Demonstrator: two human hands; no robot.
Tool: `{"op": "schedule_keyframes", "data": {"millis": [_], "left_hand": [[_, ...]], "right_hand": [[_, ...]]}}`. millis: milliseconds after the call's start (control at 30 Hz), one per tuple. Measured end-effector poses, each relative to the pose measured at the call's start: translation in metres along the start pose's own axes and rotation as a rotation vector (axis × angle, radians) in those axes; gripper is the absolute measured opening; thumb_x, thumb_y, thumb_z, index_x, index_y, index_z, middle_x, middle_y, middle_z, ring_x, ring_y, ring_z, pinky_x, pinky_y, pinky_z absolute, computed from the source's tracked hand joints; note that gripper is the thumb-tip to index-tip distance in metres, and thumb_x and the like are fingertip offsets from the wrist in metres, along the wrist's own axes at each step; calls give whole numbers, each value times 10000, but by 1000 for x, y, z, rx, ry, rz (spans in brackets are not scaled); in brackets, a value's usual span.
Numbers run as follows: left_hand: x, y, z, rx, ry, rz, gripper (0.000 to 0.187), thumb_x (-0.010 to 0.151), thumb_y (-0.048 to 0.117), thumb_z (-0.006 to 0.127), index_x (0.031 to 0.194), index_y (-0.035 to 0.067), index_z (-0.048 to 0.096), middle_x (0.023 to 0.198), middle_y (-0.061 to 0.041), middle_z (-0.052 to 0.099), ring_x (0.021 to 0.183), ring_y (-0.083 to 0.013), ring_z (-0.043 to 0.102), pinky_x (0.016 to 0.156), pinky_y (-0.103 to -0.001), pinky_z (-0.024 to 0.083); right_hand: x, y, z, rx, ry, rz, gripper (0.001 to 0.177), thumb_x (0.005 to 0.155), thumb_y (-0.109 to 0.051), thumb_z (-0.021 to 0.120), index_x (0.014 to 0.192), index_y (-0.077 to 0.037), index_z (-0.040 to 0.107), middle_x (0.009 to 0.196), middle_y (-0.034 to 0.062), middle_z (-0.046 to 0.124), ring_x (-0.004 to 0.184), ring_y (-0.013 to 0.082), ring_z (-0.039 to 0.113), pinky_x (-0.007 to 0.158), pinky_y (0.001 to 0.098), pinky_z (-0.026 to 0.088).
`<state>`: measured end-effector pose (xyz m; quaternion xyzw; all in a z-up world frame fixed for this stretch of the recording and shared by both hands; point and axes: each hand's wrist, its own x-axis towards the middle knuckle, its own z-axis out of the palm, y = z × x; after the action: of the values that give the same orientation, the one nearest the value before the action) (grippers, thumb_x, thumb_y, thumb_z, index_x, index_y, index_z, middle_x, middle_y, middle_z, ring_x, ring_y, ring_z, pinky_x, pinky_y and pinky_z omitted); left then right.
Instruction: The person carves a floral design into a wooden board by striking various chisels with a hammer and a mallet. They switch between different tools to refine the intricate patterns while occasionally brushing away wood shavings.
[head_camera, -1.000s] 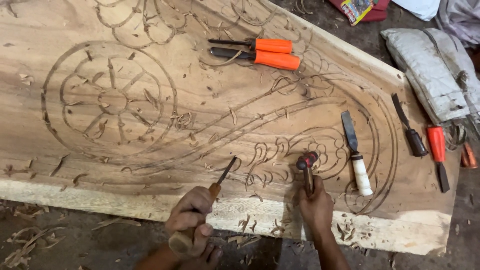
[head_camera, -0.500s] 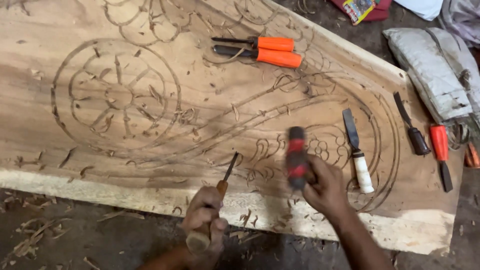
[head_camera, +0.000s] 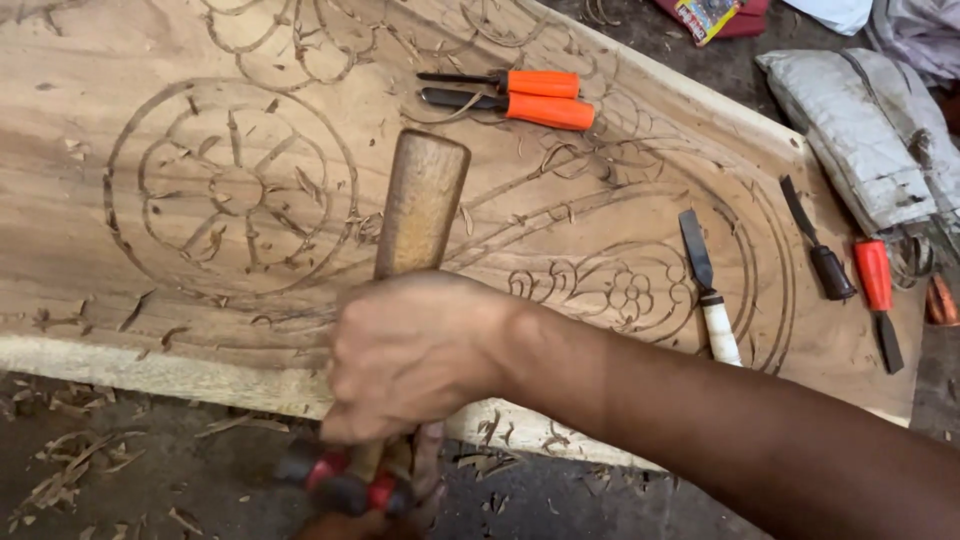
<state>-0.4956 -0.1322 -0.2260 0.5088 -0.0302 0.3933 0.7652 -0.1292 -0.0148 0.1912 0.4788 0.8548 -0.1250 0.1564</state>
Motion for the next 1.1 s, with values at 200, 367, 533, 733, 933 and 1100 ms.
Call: {"op": "schedule_keyframes", "data": {"millis": [200, 367, 533, 733, 933, 1100], "left_hand": [[-38, -80, -33, -31, -14, -17, 239, 994, 177, 669, 903, 74, 473, 948, -81, 547, 830, -182, 529, 721, -353, 487], [-8, -95, -51, -57, -45, -47, 233, 998, 196, 672, 933, 75, 483, 966, -77, 555, 843, -175, 540, 729, -348, 498], [12, -105, -46, -77, -57, -57, 231, 1003, 214, 675, 963, 77, 494, 984, -73, 564, 856, -167, 552, 737, -342, 508], [-6, -90, -43, -114, -78, -104, 234, 1008, 237, 679, 998, 79, 506, 1005, -68, 575, 872, -158, 566, 747, -336, 521], [4, -82, -47, -141, -99, -114, 243, 1014, 259, 682, 1034, 81, 519, 1027, -62, 585, 887, -149, 580, 757, -329, 534], [20, -76, -48, -180, -120, -146, 254, 1018, 278, 685, 1064, 83, 529, 1044, -58, 594, 901, -141, 592, 765, -324, 544]], "right_hand": [[4, -7, 10, 479, 77, 207, 651, 1058, -670, 508, 672, -151, 583, 589, 4, 567, 559, 235, 588, 480, 368, 491], [3, 5, 13, 59, 117, 25, 129, 1043, -246, 556, 999, -126, 531, 621, 12, 572, 446, 163, 588, 388, 361, 458], [12, 3, 20, 58, 235, 45, 150, 987, -340, 615, 993, -202, 556, 699, 40, 543, 507, 211, 586, 393, 362, 430], [9, 3, 16, 131, 199, 70, 53, 1018, -200, 592, 1036, -190, 542, 650, 20, 513, 488, 181, 578, 359, 362, 406], [8, 11, 20, 109, 53, 109, 71, 1069, -127, 499, 1072, -197, 486, 674, 43, 509, 483, 180, 604, 388, 358, 430], [-2, 7, 29, 85, 464, 177, 182, 982, -222, 607, 1125, -240, 495, 710, 33, 539, 650, 246, 655, 417, 384, 472]]}}
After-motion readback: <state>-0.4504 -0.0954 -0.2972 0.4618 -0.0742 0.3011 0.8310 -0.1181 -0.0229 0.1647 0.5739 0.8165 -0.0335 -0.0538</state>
